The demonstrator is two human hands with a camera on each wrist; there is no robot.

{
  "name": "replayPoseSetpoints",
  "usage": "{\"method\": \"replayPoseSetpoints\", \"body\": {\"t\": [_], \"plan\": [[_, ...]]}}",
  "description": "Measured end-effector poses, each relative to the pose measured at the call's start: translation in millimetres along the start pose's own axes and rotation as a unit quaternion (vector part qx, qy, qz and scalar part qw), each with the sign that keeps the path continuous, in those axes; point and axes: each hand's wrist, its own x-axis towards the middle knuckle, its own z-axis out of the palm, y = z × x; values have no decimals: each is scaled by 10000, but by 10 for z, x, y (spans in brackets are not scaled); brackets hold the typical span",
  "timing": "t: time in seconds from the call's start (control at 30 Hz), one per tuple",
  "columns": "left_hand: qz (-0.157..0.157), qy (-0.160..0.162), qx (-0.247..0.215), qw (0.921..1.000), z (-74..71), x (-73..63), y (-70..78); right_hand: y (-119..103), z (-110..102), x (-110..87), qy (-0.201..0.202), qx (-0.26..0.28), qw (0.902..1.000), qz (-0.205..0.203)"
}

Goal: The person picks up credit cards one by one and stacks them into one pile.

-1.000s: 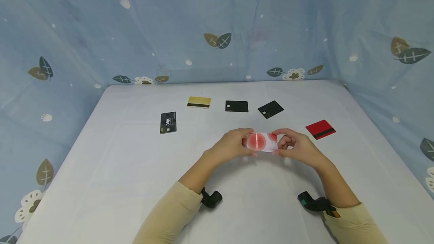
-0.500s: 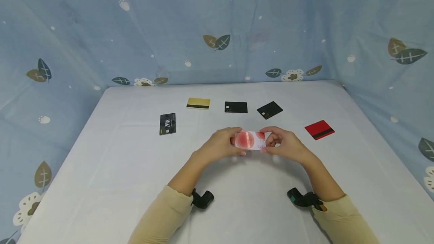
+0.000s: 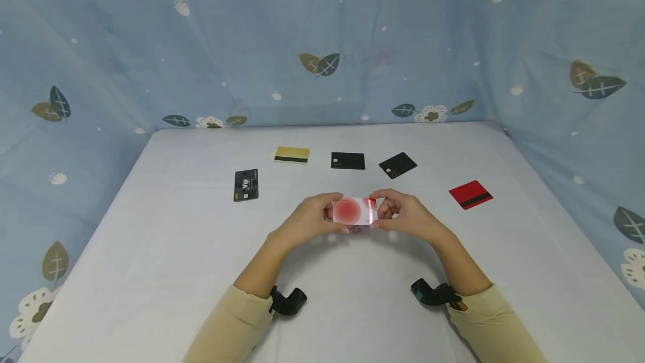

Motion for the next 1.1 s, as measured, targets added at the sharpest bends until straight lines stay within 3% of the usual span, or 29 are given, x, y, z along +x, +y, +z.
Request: {"method": "replayPoseSetpoints", "body": {"t": [0.3, 0.53, 0.83, 1.1], "plan": [[172, -200, -66, 9996, -15, -16, -134, 35, 60, 48, -170, 176, 9997, 44], [200, -341, 95, 9992, 39, -5, -270, 100, 135, 68, -315, 144, 9988, 337], [468, -243, 782, 9955, 85, -22, -321, 135, 190, 61, -367, -278, 9984, 330], [581, -130, 1618, 9850, 126, -5, -369, 161, 206, 52, -420, -451, 9972, 429]]}}
